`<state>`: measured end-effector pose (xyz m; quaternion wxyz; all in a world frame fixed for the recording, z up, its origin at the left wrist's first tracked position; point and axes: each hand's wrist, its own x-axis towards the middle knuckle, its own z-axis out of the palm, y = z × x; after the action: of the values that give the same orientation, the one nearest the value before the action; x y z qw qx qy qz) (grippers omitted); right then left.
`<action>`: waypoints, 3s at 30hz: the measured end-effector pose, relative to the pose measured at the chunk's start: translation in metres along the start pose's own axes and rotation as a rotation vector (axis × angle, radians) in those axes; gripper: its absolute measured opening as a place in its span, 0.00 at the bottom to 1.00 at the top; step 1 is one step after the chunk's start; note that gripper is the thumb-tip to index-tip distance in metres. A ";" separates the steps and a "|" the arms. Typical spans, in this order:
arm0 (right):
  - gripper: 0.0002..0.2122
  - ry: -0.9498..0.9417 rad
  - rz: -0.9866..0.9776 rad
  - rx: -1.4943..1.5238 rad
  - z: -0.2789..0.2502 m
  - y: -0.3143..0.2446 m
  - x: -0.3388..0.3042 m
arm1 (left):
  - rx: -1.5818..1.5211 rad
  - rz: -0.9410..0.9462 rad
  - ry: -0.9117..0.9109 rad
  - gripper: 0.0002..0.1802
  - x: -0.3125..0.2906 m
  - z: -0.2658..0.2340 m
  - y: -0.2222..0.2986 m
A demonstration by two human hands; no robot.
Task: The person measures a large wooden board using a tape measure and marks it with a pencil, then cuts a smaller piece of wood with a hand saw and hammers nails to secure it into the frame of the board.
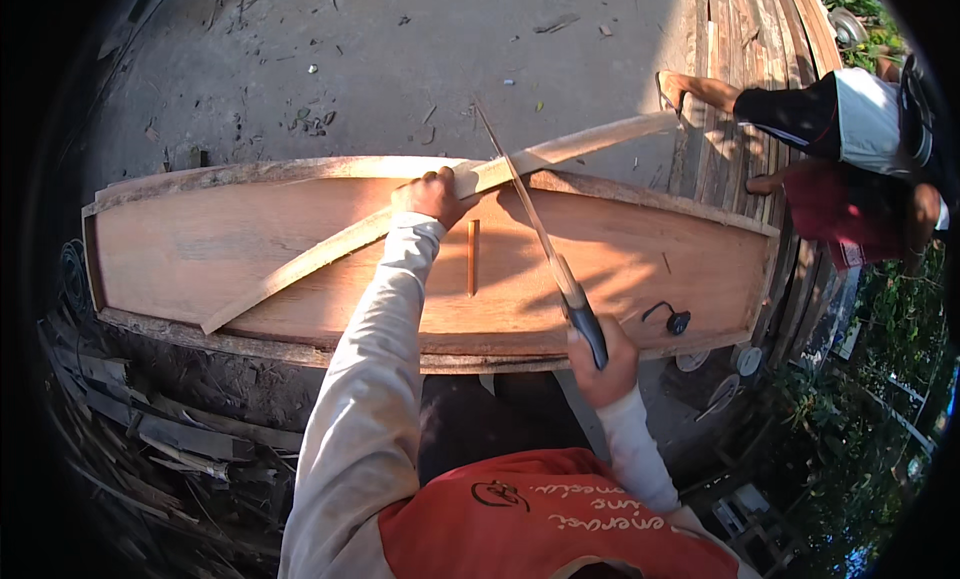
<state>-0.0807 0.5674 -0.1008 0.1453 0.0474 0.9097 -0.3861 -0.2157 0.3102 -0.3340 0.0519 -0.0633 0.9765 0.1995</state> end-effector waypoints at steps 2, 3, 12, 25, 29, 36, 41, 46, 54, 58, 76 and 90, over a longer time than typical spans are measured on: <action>0.14 -0.010 0.046 -0.026 -0.056 -0.018 -0.078 | 0.063 0.006 -0.157 0.33 0.015 -0.032 0.018; 0.14 -0.006 0.054 -0.028 -0.058 -0.019 -0.079 | 0.038 0.005 -0.085 0.35 0.035 -0.037 0.018; 0.12 0.038 -0.015 0.046 0.014 -0.015 0.059 | 0.080 -0.049 -0.298 0.38 0.036 -0.046 0.025; 0.10 0.039 -0.076 -0.006 0.018 0.009 0.049 | 0.082 -0.102 -0.506 0.44 0.048 -0.052 0.019; 0.08 0.060 -0.016 -0.005 -0.043 0.007 -0.079 | 0.086 -0.125 -0.573 0.43 0.044 -0.059 0.020; 0.09 0.044 -0.052 0.033 0.017 0.015 0.059 | 0.154 -0.069 -0.505 0.44 0.059 -0.064 0.040; 0.07 0.163 -0.147 0.144 0.004 0.039 -0.011 | 0.208 0.003 -0.624 0.50 0.030 -0.042 0.043; 0.08 0.056 0.008 0.060 0.006 0.056 -0.005 | 0.150 0.063 -0.742 0.44 0.050 -0.023 0.036; 0.08 0.127 0.022 0.068 -0.009 0.040 -0.027 | 0.138 0.058 -0.596 0.50 0.012 -0.031 0.040; 0.07 0.142 -0.126 0.076 -0.025 0.026 -0.012 | 0.139 0.168 -0.298 0.42 0.002 -0.072 0.042; 0.08 0.049 0.025 0.031 -0.029 0.030 0.012 | 0.125 0.201 -0.181 0.42 0.036 -0.007 0.049; 0.08 0.110 -0.009 0.131 -0.007 0.044 0.024 | 0.155 0.217 -0.169 0.42 0.049 -0.033 0.052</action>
<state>-0.0966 0.6022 -0.1341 0.0900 0.0736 0.8892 -0.4425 -0.2736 0.3392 -0.2898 0.1169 0.0641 0.9822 0.1326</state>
